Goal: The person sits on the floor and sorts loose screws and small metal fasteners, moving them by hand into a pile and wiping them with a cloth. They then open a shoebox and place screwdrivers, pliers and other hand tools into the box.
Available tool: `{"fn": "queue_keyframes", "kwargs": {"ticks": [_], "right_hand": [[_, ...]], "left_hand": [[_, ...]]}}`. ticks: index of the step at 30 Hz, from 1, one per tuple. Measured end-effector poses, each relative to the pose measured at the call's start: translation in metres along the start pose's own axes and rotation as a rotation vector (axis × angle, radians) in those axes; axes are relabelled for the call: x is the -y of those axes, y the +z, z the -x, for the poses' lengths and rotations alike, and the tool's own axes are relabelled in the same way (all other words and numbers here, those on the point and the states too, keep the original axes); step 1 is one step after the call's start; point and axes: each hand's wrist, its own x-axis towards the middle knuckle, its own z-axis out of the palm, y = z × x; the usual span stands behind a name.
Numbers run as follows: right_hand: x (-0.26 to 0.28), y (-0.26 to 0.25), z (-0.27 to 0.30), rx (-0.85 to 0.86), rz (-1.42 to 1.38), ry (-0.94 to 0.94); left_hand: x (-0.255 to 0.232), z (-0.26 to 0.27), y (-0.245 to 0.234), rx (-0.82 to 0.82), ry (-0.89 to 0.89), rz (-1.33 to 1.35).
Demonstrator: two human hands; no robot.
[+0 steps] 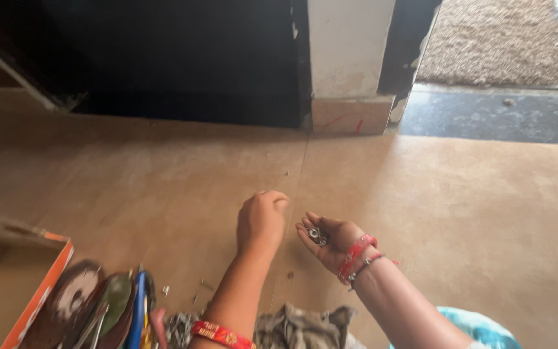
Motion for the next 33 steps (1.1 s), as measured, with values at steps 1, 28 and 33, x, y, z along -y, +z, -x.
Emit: {"fn": "queue_keyframes", "kwargs": {"ticks": [1,28,33], "right_hand": [[0.005,0.003,0.0,-0.018,-0.028,-0.03],[0.021,0.001,-0.008,-0.067,-0.096,-0.073],[0.015,-0.002,-0.012,-0.035,-0.064,-0.034]], "left_hand": [[0.004,-0.013,0.006,-0.005,0.041,-0.044],[0.063,0.033,0.048,0.012,0.464,-0.507],[0.041,0.03,0.036,-0.009,0.316,-0.399]]}}
